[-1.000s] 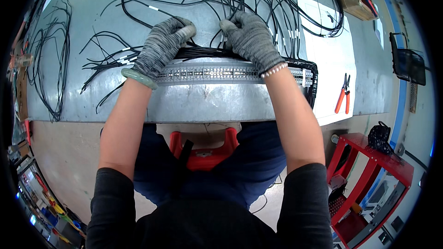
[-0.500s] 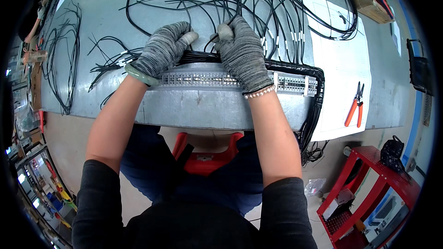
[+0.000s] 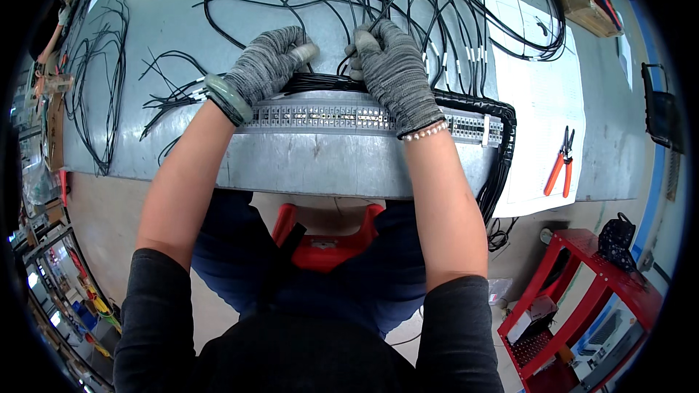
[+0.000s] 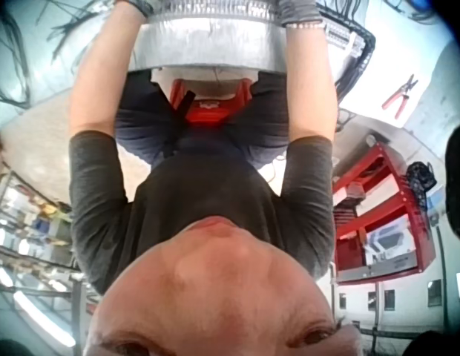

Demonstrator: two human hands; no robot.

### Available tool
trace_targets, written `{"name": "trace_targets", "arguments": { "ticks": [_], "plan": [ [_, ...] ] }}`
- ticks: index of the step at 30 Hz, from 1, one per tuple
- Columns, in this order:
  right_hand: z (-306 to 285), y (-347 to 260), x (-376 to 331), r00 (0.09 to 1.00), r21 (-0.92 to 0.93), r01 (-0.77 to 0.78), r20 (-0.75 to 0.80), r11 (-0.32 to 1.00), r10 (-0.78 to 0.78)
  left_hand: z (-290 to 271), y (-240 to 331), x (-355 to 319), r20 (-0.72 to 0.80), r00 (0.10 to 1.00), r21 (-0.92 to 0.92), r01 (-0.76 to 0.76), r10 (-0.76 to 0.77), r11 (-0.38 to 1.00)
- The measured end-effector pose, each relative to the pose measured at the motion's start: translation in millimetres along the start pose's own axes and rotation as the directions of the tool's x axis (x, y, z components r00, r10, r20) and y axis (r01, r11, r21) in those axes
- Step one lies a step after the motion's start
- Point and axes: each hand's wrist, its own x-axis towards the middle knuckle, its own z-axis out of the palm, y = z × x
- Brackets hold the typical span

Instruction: The person sits at a metal workbench and repeatedly picks up black wires, aligns them, and inserts them into a terminal block. The person handles the wires one at a time, organizing them into the block's slots.

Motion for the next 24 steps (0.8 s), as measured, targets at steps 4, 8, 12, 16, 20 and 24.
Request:
{"name": "trace_targets", "arguments": {
  "ticks": [4, 8, 12, 16, 20, 24],
  "plan": [
    [-7, 9, -11, 0.978, -0.384, 0.206, 0.061, 0.900, -0.198, -4, -4, 0, 0.072, 0.996, -0.056, -0.041, 0.045, 0.998],
    [-10, 12, -21, 0.948, -0.641, 0.318, 0.217, 0.699, -0.232, -5, -2, 0, 0.077, 0.995, 0.050, -0.067, 0.063, 0.997],
    [-7, 22, -15, 0.939, -0.625, 0.344, 0.250, 0.700, -0.238, -1, -2, 12, 0.077, 0.989, 0.177, -0.136, 0.124, 0.975],
    [-8, 23, -13, 0.931, -0.588, 0.356, 0.292, 0.726, -0.219, 3, 11, 16, 0.074, 0.995, 0.138, -0.075, 0.065, 0.988],
    [-10, 25, -12, 0.927, -0.555, 0.359, 0.305, 0.750, -0.218, 12, 27, 26, 0.043, 0.999, 0.203, 0.023, -0.032, 0.979],
    [-11, 23, -14, 0.930, -0.574, 0.352, 0.305, 0.740, -0.206, 17, 37, 13, 0.007, 0.999, 0.058, -0.036, 0.036, 0.998]
  ]
}}
